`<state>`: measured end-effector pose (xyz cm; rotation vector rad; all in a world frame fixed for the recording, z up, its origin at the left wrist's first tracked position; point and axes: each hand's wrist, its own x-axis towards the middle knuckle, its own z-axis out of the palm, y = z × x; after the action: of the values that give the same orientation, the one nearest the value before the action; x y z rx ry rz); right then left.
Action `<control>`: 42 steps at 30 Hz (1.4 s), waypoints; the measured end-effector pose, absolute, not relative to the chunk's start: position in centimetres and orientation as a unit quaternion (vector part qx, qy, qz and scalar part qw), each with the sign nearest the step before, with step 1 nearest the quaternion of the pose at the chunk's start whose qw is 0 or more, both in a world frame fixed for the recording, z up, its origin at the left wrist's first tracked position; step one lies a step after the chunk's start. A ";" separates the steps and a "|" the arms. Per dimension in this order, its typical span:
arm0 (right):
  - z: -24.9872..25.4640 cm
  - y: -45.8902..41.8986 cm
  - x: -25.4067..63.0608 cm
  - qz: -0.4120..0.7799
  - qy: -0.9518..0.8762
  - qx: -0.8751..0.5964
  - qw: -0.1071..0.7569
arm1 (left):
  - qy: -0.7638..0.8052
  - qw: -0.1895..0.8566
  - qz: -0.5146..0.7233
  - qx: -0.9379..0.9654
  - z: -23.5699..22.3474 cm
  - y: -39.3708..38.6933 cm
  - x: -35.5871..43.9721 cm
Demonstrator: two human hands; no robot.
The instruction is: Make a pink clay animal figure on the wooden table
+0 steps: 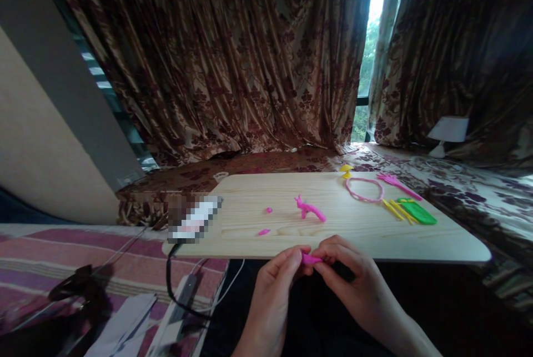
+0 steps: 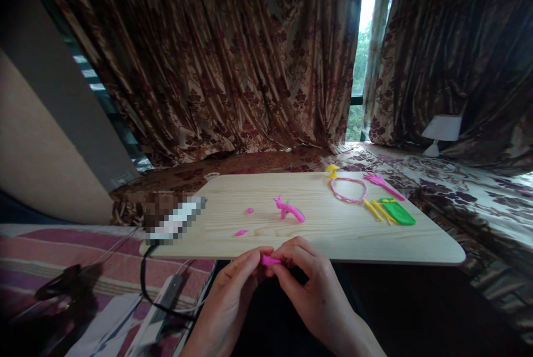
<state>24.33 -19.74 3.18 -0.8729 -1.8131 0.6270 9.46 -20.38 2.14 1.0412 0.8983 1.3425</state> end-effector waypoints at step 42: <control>2.3 -19.4 25.2 0.288 -0.732 -0.371 0.494 | 0.439 0.410 0.513 0.613 1.9 -20.4 9.0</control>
<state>25.19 -19.41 2.33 -0.8986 -1.7748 0.6991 8.99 -20.43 1.87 1.5443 1.1056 1.2914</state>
